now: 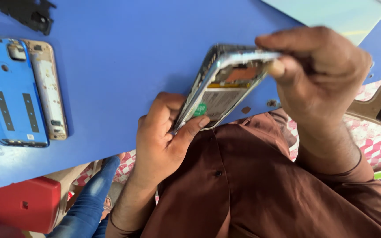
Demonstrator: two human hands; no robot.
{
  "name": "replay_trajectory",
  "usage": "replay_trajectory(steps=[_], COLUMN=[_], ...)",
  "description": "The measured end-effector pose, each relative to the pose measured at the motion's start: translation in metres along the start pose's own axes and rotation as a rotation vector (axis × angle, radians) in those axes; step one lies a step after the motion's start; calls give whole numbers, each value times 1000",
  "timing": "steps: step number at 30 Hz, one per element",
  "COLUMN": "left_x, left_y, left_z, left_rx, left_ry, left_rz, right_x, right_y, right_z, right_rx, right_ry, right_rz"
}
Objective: The person assembles a smartphone by fitting the internal frame and battery into the chassis, then attaching the back cover. They repeatedly check the fit and alignment of the components before securing the back panel.
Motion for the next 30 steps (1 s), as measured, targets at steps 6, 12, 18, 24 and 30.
replay_trajectory(steps=[6,12,18,24,30], left_x=[1,13,21,22,20], left_y=[1,1,0,1,-2], left_z=[-6,-13,-14,-14,-20], left_rx=[-31,-284,-245,-272,-165], left_ry=[87,207,302,302,346], left_rz=[-1,163,187,184,137], right_x=[14,29,33,26,27], right_y=[-1,-9,-7,-8,-10], right_z=[2,29,39,42,41], right_rx=[421,313,323,343,323], right_ry=[-261,-442,-501,-438,-307], right_rz=[168,292,265,258,315])
Point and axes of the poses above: each hand's wrist, its own x-axis towards the middle knuckle, its own y-axis out of the palm, z = x × y, the point moved 2 cm from there along x, towards the middle knuckle, and after that the axes turned 3 degrees about -x, right-handed, at the moved point
